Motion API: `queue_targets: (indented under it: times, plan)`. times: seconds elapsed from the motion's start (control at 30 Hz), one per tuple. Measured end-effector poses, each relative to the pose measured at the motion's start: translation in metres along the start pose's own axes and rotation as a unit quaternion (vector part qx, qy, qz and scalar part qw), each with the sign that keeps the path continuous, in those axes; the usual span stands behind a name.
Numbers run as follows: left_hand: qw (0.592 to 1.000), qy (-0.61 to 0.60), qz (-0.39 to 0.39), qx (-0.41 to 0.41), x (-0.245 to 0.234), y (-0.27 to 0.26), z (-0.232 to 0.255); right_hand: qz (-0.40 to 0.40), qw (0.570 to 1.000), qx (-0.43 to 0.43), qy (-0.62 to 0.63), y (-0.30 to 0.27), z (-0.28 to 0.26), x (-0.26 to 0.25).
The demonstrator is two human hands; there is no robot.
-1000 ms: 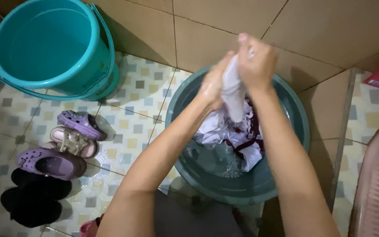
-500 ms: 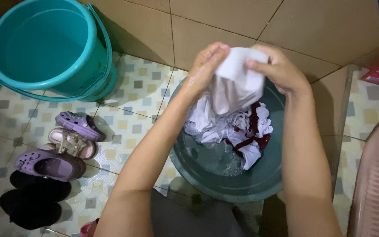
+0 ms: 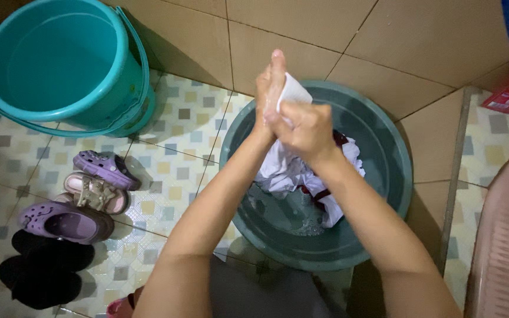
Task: The person washes clothing in a basin of water, rubbing the fabric together and rinsing it by hand.
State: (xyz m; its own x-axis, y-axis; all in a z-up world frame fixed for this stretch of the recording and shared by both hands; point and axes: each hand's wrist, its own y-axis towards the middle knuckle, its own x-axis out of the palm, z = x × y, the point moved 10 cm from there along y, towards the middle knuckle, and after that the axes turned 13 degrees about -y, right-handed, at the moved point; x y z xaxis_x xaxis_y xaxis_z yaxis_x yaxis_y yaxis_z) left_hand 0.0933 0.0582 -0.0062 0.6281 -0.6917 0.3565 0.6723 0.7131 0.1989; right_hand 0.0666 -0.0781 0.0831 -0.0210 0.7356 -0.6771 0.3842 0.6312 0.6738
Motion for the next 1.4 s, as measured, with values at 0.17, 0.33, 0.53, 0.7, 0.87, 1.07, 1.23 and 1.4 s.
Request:
queue_targets:
  times: [0.17, 0.33, 0.53, 0.7, 0.87, 1.07, 1.23, 1.4]
  plan:
    - [0.986, -0.158, -0.048, -0.04, 0.03, -0.027, -0.006, 0.062, 0.988, 0.141, -0.035, 0.032, 0.058, -0.017]
    - [0.987, -0.115, -0.005, -0.113, 0.006, -0.018, -0.017, 0.021, 0.998, -0.009, -0.064, 0.006, 0.017, 0.006]
    - [0.969, -0.209, -0.056, -0.122, 0.035, -0.031, -0.027, 0.054, 0.991, 0.121, -0.033, 0.023, 0.075, -0.008]
    - [0.976, -0.119, -0.036, -0.178, 0.005, -0.012, -0.055, 0.051, 0.995, -0.08, -0.033, -0.004, -0.007, 0.0]
    - [0.954, -0.205, -0.084, -0.203, 0.04, -0.039, -0.041, 0.039, 0.995, 0.095, 0.004, 0.023, 0.086, -0.001]
    - [0.902, -0.158, -0.147, -0.373, 0.027, -0.047, -0.068, -0.15, 0.806, 0.382, 0.427, -0.05, 0.172, 0.068]
    - [0.875, -0.165, -0.265, -0.37, 0.003, -0.045, -0.073, -0.346, 0.716, 0.383, 0.47, -0.105, 0.166, 0.079]
    - [0.806, -0.017, -0.424, -0.413, -0.007, -0.084, -0.084, -0.484, 0.677, 0.424, 0.358, -0.167, 0.171, 0.11]
